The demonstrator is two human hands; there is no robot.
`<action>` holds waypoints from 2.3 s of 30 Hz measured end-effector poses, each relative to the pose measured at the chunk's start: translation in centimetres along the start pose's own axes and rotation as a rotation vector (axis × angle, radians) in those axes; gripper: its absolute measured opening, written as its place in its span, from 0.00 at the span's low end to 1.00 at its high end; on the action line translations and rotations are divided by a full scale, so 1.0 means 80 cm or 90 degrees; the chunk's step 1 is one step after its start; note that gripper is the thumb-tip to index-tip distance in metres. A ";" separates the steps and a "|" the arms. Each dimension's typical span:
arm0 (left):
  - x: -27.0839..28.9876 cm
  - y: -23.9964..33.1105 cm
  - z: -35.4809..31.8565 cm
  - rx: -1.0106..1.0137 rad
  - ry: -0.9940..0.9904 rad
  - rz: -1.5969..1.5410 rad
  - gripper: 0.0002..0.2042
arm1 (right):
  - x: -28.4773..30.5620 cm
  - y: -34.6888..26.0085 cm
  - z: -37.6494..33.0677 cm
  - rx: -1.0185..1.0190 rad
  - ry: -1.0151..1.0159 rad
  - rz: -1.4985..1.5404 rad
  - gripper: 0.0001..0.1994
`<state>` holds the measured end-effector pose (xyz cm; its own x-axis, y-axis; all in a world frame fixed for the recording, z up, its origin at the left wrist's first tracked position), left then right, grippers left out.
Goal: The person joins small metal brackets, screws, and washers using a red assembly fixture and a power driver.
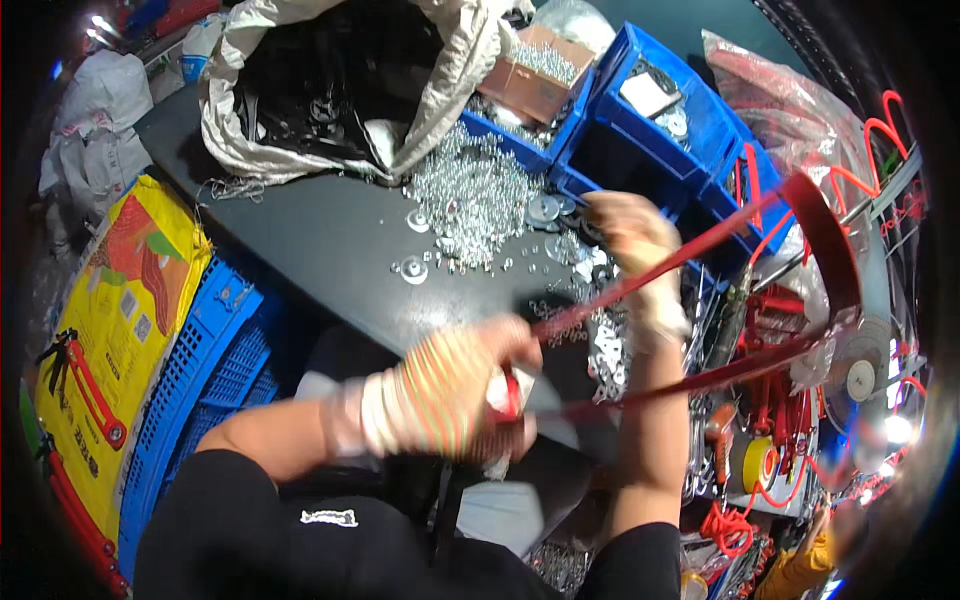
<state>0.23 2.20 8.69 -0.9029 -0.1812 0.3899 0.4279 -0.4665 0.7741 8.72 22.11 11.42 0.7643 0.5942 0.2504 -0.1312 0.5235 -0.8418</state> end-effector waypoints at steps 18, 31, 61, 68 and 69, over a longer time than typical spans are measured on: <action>-0.064 -0.049 -0.077 -0.068 0.033 0.039 0.35 | -0.093 -0.005 -0.222 -0.574 -0.171 0.014 0.16; -0.064 -0.043 -0.073 -0.086 0.012 0.060 0.37 | 0.027 0.015 -0.278 -0.291 0.172 -0.327 0.09; -0.051 -0.090 -0.005 0.250 0.008 -1.046 0.12 | -0.043 -0.118 -0.283 -0.402 0.396 0.019 0.25; -0.042 -0.063 -0.007 0.272 0.016 -0.918 0.15 | -0.053 -0.089 -0.315 -0.562 0.208 0.133 0.29; -0.046 -0.060 -0.007 0.286 -0.004 -0.938 0.16 | -0.053 -0.088 -0.317 -0.562 0.211 0.133 0.29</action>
<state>1.48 4.65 3.29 -0.5231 0.1954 -0.8296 -0.8365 0.0691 0.5437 22.38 0.39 4.18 0.9368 0.3493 0.0209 0.1336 -0.3019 -0.9439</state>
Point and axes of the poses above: each hand's wrist, its own z-axis towards the middle knuckle, its own x-axis out of the back of the hand, y = z × x, the point moved 9 cm from there along z, towards the middle knuckle, and after that the axes turned 1 degree about -x, right-handed, at the moved point
